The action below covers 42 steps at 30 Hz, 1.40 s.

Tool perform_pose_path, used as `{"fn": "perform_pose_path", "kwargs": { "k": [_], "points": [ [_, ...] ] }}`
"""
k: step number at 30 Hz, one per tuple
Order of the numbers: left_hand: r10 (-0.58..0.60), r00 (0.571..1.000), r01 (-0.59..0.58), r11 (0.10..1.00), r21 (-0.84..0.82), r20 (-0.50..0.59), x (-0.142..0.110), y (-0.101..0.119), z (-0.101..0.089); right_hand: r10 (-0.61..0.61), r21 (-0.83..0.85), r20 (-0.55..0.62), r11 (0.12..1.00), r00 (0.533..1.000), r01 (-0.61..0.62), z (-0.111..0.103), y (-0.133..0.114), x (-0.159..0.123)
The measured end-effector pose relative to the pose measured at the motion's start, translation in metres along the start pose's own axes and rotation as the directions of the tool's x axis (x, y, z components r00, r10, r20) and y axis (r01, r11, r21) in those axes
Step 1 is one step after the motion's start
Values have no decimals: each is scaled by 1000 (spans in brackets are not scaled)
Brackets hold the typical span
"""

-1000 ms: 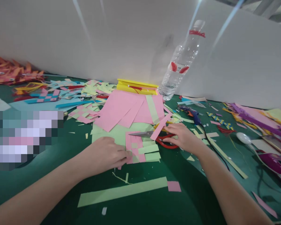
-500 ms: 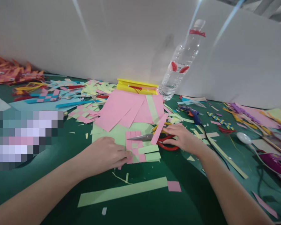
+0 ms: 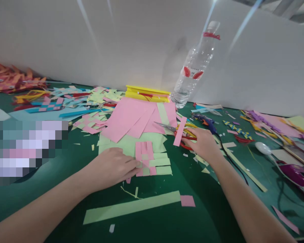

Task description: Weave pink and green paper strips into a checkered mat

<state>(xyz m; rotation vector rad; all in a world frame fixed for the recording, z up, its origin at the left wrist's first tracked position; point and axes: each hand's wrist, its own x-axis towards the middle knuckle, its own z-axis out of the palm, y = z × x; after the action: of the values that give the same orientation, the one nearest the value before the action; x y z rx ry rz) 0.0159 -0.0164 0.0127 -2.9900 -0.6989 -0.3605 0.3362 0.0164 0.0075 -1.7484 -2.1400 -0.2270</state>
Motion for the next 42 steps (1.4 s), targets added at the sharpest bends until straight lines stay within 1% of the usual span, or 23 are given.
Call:
{"fn": "perform_pose_path", "kwargs": {
  "k": [3,5,7,9,12,14,18,20,24,28,32,34,39,42],
  "points": [
    [-3,998,8,996,93,-55,-1,-1,1,54,-57,21,997,998,-53,2,2,0],
    [-15,994,30,989,144,-108,-3,-3,3,78,-35,48,996,996,-76,2,1,-1],
    [-14,990,36,987,156,-139,-4,-5,4,108,11,78,994,991,-109,1,1,-1],
    [0,989,24,987,161,-147,-4,-8,4,141,34,102,989,985,-145,0,0,-2],
    [20,992,2,984,178,-126,-3,-9,0,158,9,113,987,981,-160,-1,1,-2],
    [29,995,-14,988,151,-97,-2,-8,-2,156,-1,81,988,984,-157,-1,2,-2],
    [33,995,-33,999,7,-91,0,-3,-2,146,17,0,989,989,-146,-2,3,-2],
    [42,996,-44,999,-28,-76,0,-2,-1,136,22,-1,990,991,-136,-2,2,-2],
    [64,997,-65,998,-21,-35,1,-1,1,130,36,23,991,991,-131,-2,0,-2],
    [77,995,-78,997,-12,-57,1,-1,2,123,34,32,992,992,-124,-2,0,-2],
    [78,995,-81,996,-48,-68,1,-2,2,94,38,2,995,996,-94,-1,1,-3],
    [85,992,-91,994,-56,-93,1,-2,2,87,36,-7,996,996,-87,-1,2,-3],
    [100,980,-105,994,-23,-171,2,-1,2,116,18,26,993,993,-117,-2,1,-2],
    [111,975,-114,993,-5,-191,3,0,0,107,15,36,994,994,-108,-2,1,-2]
  ]
}}
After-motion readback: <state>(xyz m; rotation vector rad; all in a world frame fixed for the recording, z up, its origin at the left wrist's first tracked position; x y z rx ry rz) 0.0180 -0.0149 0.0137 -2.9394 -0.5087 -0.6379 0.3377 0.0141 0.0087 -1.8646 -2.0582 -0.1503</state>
